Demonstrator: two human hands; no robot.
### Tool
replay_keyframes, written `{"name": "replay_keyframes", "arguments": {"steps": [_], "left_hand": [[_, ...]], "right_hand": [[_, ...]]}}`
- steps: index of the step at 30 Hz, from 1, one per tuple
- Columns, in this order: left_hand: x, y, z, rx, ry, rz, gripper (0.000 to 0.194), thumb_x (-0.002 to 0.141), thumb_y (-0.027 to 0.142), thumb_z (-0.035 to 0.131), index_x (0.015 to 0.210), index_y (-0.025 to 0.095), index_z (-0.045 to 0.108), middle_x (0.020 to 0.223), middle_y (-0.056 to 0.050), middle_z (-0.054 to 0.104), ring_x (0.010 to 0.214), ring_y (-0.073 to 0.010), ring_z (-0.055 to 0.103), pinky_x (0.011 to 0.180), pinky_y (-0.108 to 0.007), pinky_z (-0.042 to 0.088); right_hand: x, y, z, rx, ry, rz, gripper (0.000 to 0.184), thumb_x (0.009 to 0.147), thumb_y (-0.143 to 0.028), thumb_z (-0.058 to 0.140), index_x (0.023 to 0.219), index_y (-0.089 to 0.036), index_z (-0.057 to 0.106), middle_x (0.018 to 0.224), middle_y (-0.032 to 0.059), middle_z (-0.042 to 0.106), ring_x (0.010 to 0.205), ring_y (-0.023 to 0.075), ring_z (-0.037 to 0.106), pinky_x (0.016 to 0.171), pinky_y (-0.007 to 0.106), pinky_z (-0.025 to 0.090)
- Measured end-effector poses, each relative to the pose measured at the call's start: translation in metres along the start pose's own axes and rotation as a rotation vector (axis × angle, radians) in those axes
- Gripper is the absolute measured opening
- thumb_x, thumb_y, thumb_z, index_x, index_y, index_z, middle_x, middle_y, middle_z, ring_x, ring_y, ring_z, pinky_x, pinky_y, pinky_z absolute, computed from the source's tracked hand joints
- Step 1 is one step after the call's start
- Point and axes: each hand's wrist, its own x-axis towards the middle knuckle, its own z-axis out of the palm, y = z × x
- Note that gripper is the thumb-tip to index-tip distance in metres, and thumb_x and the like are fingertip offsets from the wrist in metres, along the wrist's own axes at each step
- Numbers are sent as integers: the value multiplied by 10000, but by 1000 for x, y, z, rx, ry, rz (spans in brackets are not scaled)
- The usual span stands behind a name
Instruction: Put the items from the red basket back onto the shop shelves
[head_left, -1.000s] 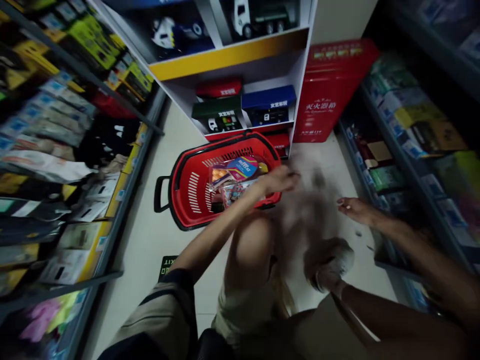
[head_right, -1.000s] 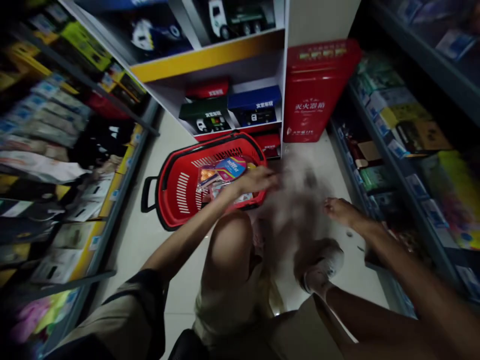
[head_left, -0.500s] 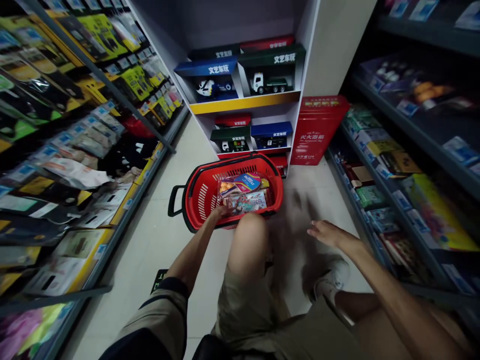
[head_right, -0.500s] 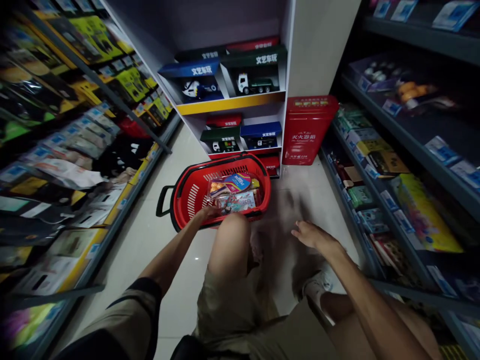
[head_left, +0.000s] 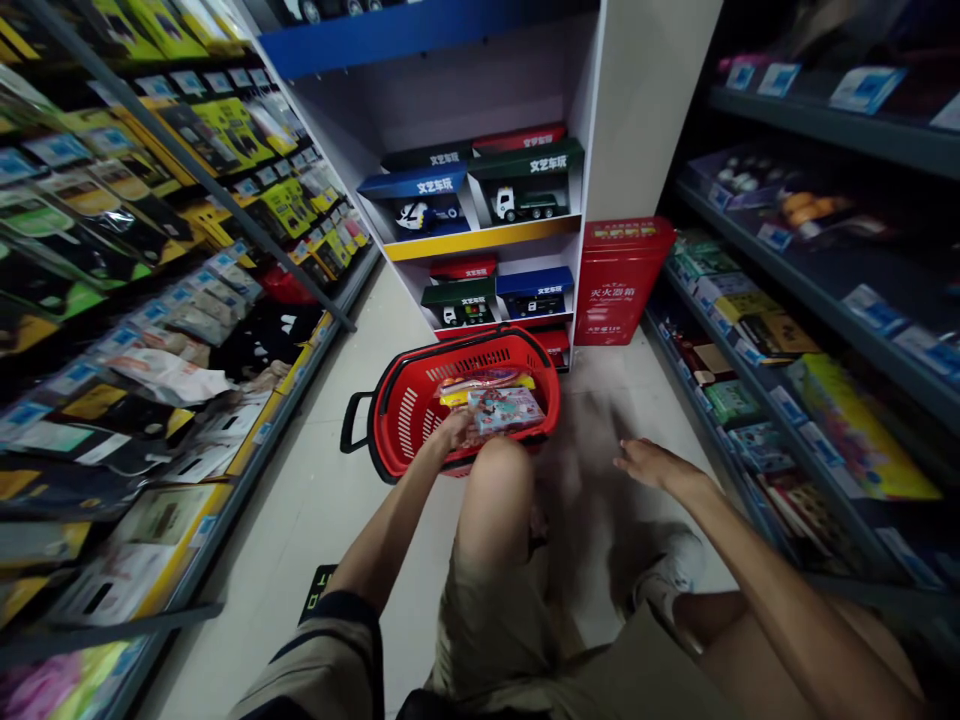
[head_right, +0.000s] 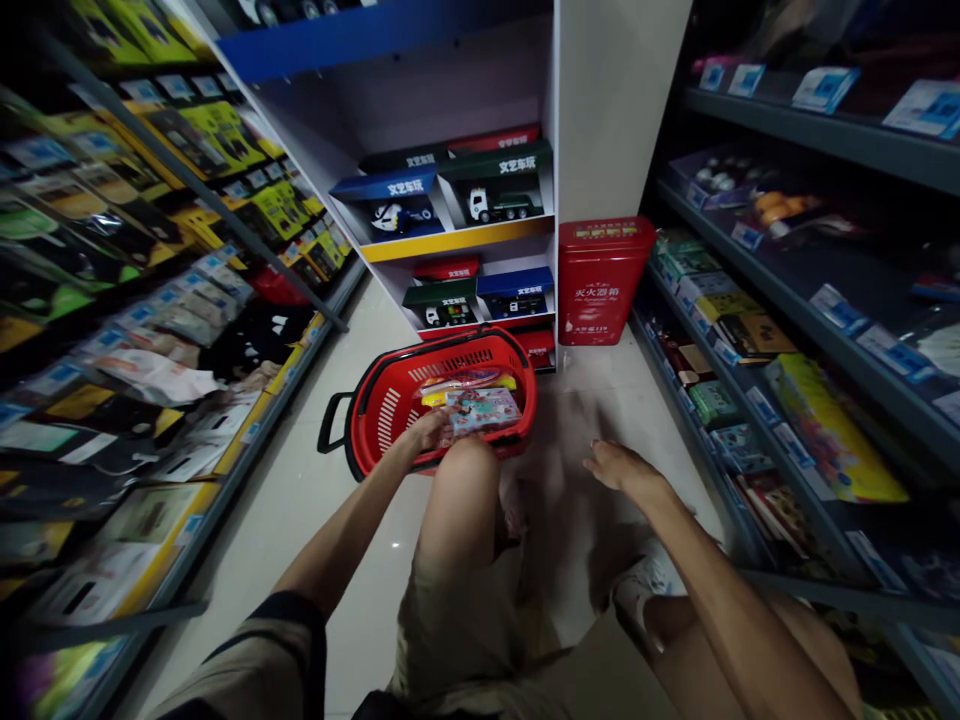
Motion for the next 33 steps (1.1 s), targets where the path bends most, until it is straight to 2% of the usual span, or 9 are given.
{"name": "replay_keyframes", "arguments": {"steps": [4, 7, 11, 14, 19, 24, 26, 29, 33], "left_hand": [[-14, 50, -37, -6, 65, 175, 720, 755, 639, 979, 1180, 136, 686, 821, -13, 740, 764, -177, 659, 731, -272, 543], [-27, 111, -43, 45, -43, 426, 721, 746, 740, 933, 1186, 186, 793, 970, -43, 812, 834, -219, 689, 743, -294, 547], [-14, 177, 5, 146, -125, 575, 553, 799, 741, 902, 988, 224, 852, 850, 34, 777, 714, -139, 570, 661, -235, 449], [15, 195, 66, 79, -148, 660, 508, 846, 692, 895, 818, 194, 803, 741, 59, 699, 666, -83, 477, 648, -199, 362], [44, 186, 150, -61, -335, 580, 558, 772, 687, 942, 726, 170, 738, 679, 29, 644, 617, -86, 445, 598, -214, 331], [40, 149, 209, -178, -327, 536, 610, 710, 727, 955, 894, 168, 796, 804, -20, 746, 659, -130, 577, 586, -229, 419], [34, 128, 230, -437, -264, 453, 714, 767, 864, 822, 965, 179, 779, 892, -56, 785, 747, -176, 675, 634, -253, 501], [20, 99, 256, -598, -384, 316, 866, 795, 1015, 625, 982, 180, 755, 915, -101, 789, 803, -239, 745, 660, -318, 580], [-6, 86, 272, -477, -560, 390, 615, 773, 686, 952, 1074, 177, 781, 1053, -105, 802, 810, -215, 751, 671, -315, 608]], "right_hand": [[-1, -18, -10, 134, 78, -74, 454, 1105, -374, 623, 1447, -97, 736, 1471, 246, 726, 1400, 350, 708, 1244, 399, 519], [-9, -45, -26, 576, 293, -247, 569, 1126, -516, 598, 1571, -163, 623, 1573, 188, 671, 1407, 300, 697, 1249, 427, 521], [-22, -69, -58, 1211, 336, -506, 720, 1019, -781, 671, 1468, -219, 658, 1390, 131, 764, 1133, 260, 790, 956, 400, 681], [-35, -59, -81, 1422, 395, -531, 729, 955, -863, 693, 1239, -192, 721, 1100, 95, 791, 833, 212, 769, 648, 299, 649], [-67, -20, -100, 1488, 547, -510, 675, 915, -755, 797, 1302, -211, 696, 1085, 57, 763, 783, 193, 739, 531, 255, 606], [-78, 5, -94, 1316, 671, -351, 558, 876, -652, 871, 1154, -178, 771, 947, 28, 759, 720, 166, 665, 548, 252, 608], [-76, 12, -92, 1275, 753, -285, 542, 863, -636, 885, 1127, -175, 777, 968, 35, 779, 733, 167, 669, 579, 259, 617], [-69, 20, -91, 1306, 849, -252, 565, 859, -647, 888, 1168, -196, 746, 1050, 51, 802, 829, 192, 719, 662, 291, 663], [-59, 25, -87, 1401, 908, -302, 627, 834, -653, 925, 1229, -268, 627, 1174, 41, 811, 990, 223, 776, 811, 356, 713]]}}
